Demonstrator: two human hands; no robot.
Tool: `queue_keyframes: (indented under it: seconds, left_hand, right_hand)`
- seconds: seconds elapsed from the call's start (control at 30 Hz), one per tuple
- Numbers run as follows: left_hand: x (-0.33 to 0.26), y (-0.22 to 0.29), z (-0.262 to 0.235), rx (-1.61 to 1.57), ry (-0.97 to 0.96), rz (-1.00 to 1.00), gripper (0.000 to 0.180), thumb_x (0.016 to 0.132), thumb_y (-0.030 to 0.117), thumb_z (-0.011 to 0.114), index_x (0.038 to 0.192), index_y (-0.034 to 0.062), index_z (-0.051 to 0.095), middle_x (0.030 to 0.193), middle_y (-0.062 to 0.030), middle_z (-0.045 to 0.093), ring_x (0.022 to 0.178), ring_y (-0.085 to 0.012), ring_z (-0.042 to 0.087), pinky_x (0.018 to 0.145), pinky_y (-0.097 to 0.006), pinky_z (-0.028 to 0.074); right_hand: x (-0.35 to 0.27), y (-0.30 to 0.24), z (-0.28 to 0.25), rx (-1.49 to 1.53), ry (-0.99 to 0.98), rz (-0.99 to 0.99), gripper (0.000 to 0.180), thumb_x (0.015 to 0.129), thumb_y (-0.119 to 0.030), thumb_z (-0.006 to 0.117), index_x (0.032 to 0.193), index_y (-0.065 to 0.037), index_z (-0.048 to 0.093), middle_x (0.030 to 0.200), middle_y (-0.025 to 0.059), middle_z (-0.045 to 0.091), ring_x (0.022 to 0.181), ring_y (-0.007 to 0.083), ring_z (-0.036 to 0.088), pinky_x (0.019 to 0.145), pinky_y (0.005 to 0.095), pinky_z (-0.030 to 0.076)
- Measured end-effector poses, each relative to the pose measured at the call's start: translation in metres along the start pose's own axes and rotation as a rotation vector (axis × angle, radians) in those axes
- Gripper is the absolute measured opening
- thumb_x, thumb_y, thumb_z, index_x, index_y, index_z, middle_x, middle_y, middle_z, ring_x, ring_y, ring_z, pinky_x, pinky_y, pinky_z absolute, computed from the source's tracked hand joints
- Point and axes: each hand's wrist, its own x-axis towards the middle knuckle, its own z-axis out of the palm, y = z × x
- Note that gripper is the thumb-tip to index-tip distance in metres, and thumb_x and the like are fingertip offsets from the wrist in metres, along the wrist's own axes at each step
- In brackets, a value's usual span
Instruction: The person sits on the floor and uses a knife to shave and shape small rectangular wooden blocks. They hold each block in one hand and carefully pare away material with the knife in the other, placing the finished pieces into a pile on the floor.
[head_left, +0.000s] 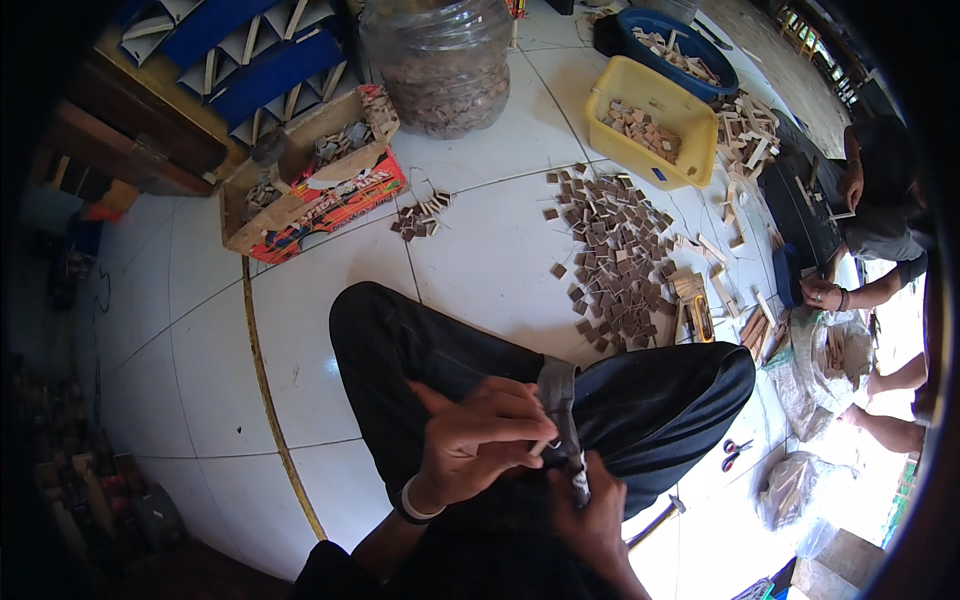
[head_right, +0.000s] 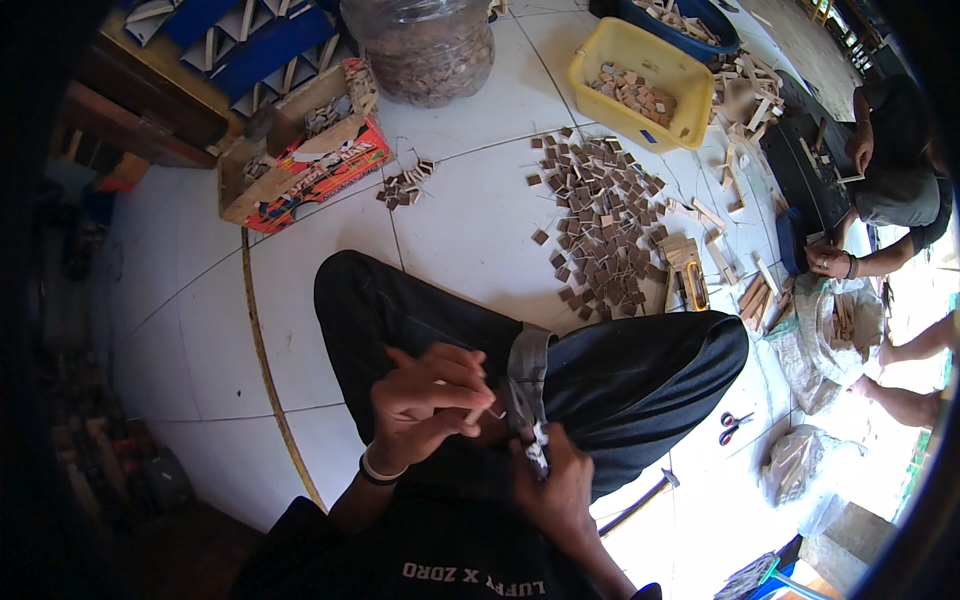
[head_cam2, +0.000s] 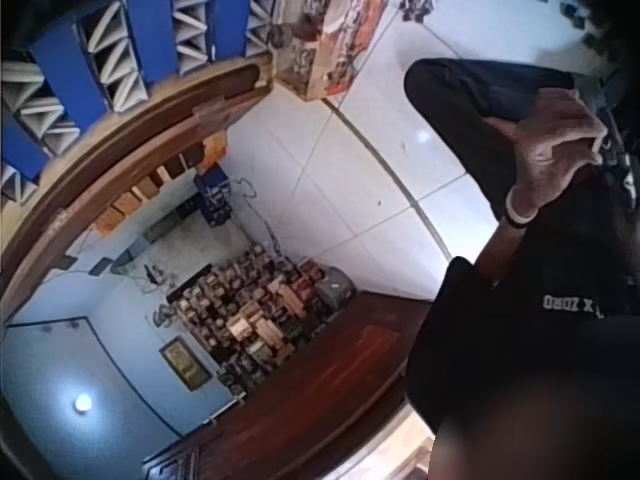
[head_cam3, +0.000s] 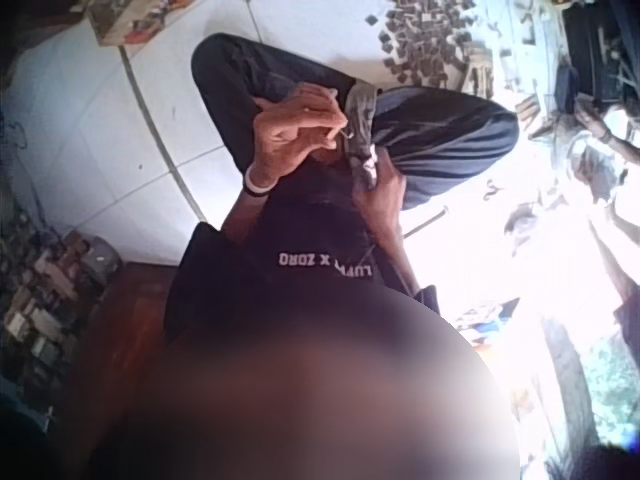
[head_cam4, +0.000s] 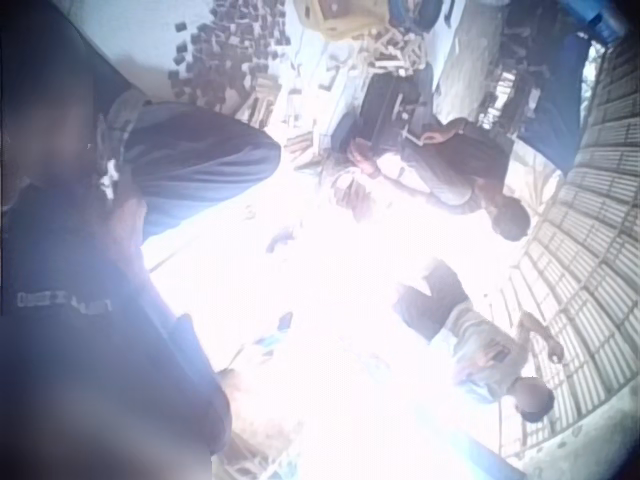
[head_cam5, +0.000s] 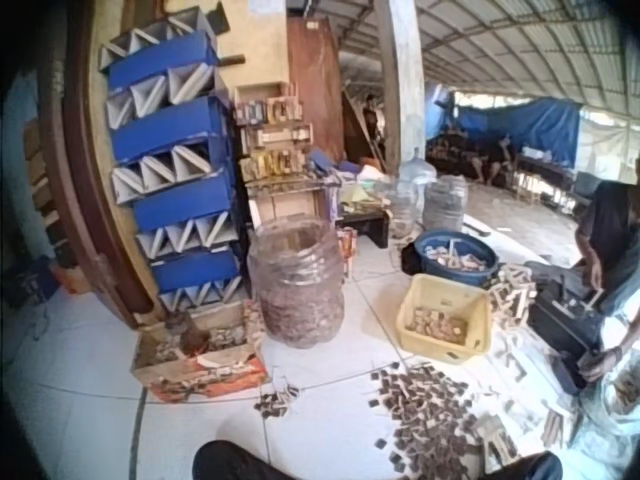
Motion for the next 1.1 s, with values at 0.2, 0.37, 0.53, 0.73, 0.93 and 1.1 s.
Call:
queue_keyframes:
  seconds: [0.2, 0.37, 0.53, 0.73, 0.93, 1.1]
  left_hand:
    - [0.001, -0.024, -0.024, 0.045, 0.278, -0.27, 0.029, 0.095, 0.009, 0.076, 0.123, 0.0, 0.073, 0.124, -0.0145, 0.072, 0.115, -0.0251, 0.067, 0.108, -0.045, 0.051]
    - [0.02, -0.085, -0.06, 0.171, 0.587, -0.469, 0.038, 0.106, 0.014, 0.065, 0.139, -0.0014, 0.06, 0.144, -0.0154, 0.06, 0.129, -0.0259, 0.06, 0.111, -0.042, 0.048]
    - [0.016, -0.136, -0.055, 0.421, 0.361, -0.493, 0.029, 0.099, 0.012, 0.07, 0.126, 0.0024, 0.067, 0.129, -0.0135, 0.067, 0.119, -0.0259, 0.065, 0.102, -0.043, 0.051]
    - [0.059, -0.229, 0.005, 0.702, 0.08, -0.2, 0.023, 0.083, 0.004, 0.077, 0.104, 0.0009, 0.068, 0.114, -0.0187, 0.068, 0.108, -0.0407, 0.066, 0.091, -0.047, 0.053]
    - [0.089, -0.268, 0.025, 0.856, 0.043, -0.258, 0.009, 0.084, 0.003, 0.073, 0.092, 0.003, 0.069, 0.1, -0.0179, 0.066, 0.095, -0.0408, 0.065, 0.084, -0.05, 0.054]
    - [0.082, -0.208, 0.0, 0.351, 0.199, -0.413, 0.02, 0.085, -0.004, 0.077, 0.104, -0.0001, 0.072, 0.093, -0.0074, 0.072, 0.09, -0.0141, 0.073, 0.081, -0.027, 0.058]
  right_hand:
    - [0.017, 0.001, -0.024, 0.205, 0.025, 0.157, 0.027, 0.105, -0.015, 0.063, 0.124, 0.003, 0.059, 0.094, 0.0171, 0.072, 0.086, 0.0305, 0.073, 0.077, 0.0395, 0.054]
    - [0.018, 0.009, -0.038, 0.536, 0.105, 0.202, 0.047, 0.109, -0.025, 0.058, 0.146, 0.004, 0.052, 0.115, 0.0149, 0.073, 0.112, 0.0237, 0.071, 0.1, 0.0362, 0.052]
    - [0.011, 0.016, -0.048, 0.618, 0.118, 0.288, 0.048, 0.109, -0.026, 0.058, 0.146, 0.004, 0.051, 0.116, 0.0154, 0.072, 0.112, 0.0239, 0.07, 0.099, 0.0382, 0.053]
    - [0.003, 0.023, -0.042, 0.786, 0.107, 0.346, 0.051, 0.108, -0.024, 0.062, 0.15, 0.002, 0.048, 0.115, 0.0158, 0.072, 0.109, 0.0245, 0.07, 0.098, 0.0399, 0.053]
    - [0.0, 0.017, -0.045, 0.742, 0.053, 0.334, 0.054, 0.105, -0.018, 0.059, 0.153, 0.004, 0.042, 0.116, 0.0161, 0.071, 0.108, 0.0251, 0.07, 0.095, 0.0404, 0.057]
    - [0.0, 0.015, -0.042, 0.587, 0.087, 0.253, 0.05, 0.105, -0.01, 0.059, 0.152, 0.003, 0.044, 0.115, 0.0148, 0.071, 0.108, 0.0227, 0.07, 0.097, 0.0373, 0.055]
